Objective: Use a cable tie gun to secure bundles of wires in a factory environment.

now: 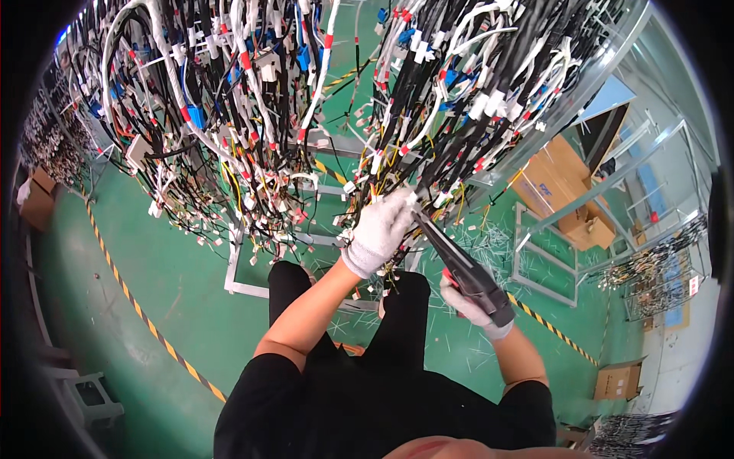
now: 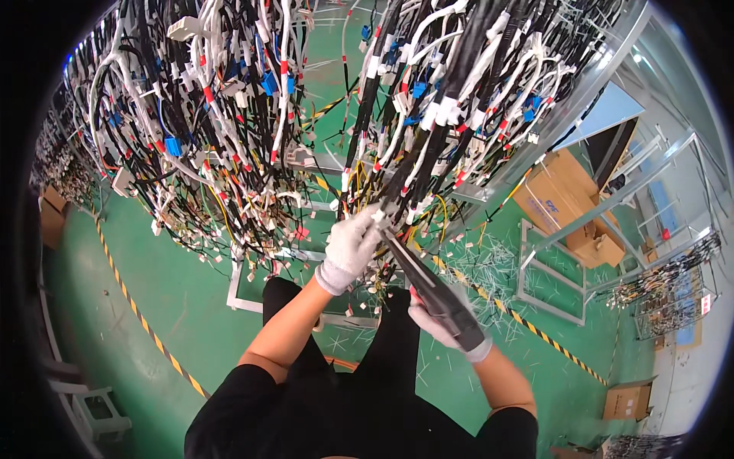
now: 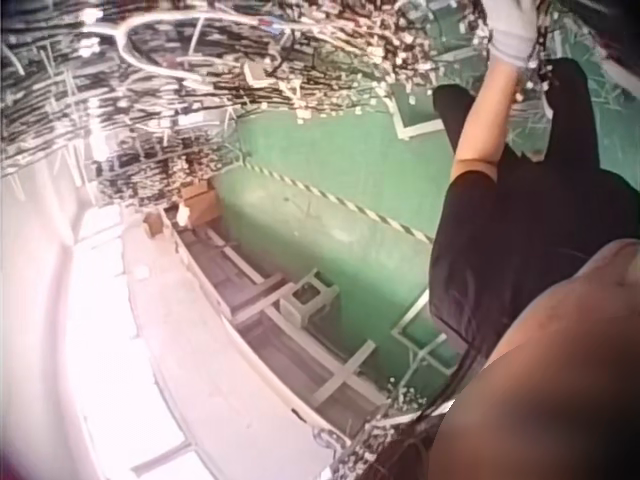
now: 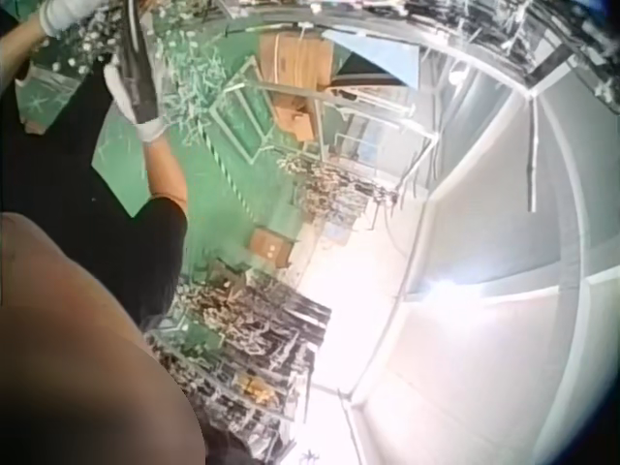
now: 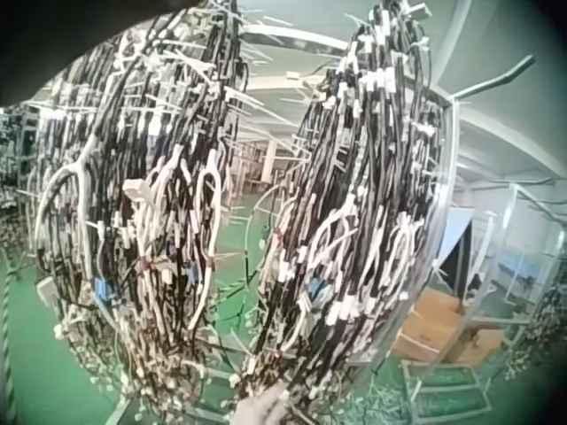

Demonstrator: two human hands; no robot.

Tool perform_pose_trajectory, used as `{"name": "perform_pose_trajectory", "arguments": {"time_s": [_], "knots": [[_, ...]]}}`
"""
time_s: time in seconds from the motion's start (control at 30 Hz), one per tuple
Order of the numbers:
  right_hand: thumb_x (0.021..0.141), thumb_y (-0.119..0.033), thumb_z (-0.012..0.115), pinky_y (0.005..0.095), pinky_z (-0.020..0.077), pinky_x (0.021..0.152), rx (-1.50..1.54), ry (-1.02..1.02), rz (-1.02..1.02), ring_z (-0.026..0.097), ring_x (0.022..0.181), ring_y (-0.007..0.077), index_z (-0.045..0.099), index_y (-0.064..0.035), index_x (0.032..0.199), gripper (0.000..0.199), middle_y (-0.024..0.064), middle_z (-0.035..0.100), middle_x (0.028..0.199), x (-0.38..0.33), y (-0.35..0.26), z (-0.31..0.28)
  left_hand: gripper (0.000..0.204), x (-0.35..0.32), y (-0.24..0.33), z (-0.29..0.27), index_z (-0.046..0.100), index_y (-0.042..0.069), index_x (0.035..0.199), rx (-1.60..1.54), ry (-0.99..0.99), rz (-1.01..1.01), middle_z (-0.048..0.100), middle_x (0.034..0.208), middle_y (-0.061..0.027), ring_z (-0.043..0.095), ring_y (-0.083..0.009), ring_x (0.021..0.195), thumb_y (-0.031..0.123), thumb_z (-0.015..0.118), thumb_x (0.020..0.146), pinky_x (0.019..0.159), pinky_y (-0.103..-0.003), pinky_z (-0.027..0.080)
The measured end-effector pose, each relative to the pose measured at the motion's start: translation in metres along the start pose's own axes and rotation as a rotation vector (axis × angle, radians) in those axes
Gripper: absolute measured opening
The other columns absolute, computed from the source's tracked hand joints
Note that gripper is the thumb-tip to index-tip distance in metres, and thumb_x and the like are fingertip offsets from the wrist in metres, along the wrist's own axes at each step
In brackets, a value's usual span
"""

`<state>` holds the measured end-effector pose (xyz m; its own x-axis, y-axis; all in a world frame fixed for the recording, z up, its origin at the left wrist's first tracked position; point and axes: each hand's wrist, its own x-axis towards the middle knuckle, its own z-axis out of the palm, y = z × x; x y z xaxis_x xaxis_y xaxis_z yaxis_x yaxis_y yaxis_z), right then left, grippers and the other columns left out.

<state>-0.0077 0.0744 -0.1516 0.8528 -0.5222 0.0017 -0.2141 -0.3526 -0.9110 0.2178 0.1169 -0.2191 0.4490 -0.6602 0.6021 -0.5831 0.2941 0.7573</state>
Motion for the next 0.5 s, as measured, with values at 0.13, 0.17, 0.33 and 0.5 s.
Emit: {"name": "perform_pose_trajectory", "arguments": {"time_s": [0.13, 0.17, 0.33, 0.5], "knots": [[0.079, 0.007, 0.055, 0.0356, 0.0474, 0.061, 0.571, 0.066, 0.047, 0.057, 0.065, 0.0203, 0.054, -0.003, 0.102, 0.025, 0.0086, 0.054, 0.077, -0.027, 0.012, 0.033, 0.016, 0.022, -0.014, 0.001, 0.065, 0.002, 0.105, -0.199, 0.057, -0.157, 0.062, 0.073, -0.0021, 0.056, -0.0062, 0.067, 0.014, 0.061, 0.096, 0.064, -0.024, 0.047], [0.079, 0.006, 0.057, 0.0369, 0.0472, 0.06, 0.586, 0.161, 0.052, 0.057, 0.065, 0.0209, 0.053, -0.0023, 0.103, 0.026, 0.0089, 0.053, 0.077, -0.029, 0.012, 0.039, 0.016, 0.021, -0.016, 0.006, 0.065, 0.002, 0.105, -0.201, 0.042, -0.156, 0.062, 0.073, -0.0021, 0.056, -0.0062, 0.067, 0.014, 0.061, 0.096, 0.064, -0.024, 0.047], [0.069, -0.005, 0.068, 0.0471, 0.048, 0.079, -0.792, 0.411, -0.342, 0.058, 0.09, 0.0404, 0.054, 0.0003, 0.113, 0.046, 0.0184, 0.057, 0.101, 0.002, 0.044, 0.018, 0.037, 0.007, -0.023, 0.009, 0.056, 0.0, 0.122, -0.649, -0.178, -0.241, 0.063, 0.092, -0.0007, 0.057, -0.0076, 0.073, 0.011, 0.07, 0.09, 0.07, -0.024, 0.05], [0.067, -0.008, 0.067, 0.0502, 0.0453, 0.09, -0.955, 0.434, -0.321, 0.055, 0.103, 0.0413, 0.056, -0.0009, 0.116, 0.05, 0.0192, 0.056, 0.109, 0.007, 0.055, 0.018, 0.059, 0.006, 0.003, 0.004, 0.051, -0.002, 0.126, -0.591, -0.349, -0.443, 0.069, 0.092, -0.0037, 0.063, -0.0093, 0.082, 0.009, 0.083, 0.078, 0.074, -0.026, 0.053]]}}
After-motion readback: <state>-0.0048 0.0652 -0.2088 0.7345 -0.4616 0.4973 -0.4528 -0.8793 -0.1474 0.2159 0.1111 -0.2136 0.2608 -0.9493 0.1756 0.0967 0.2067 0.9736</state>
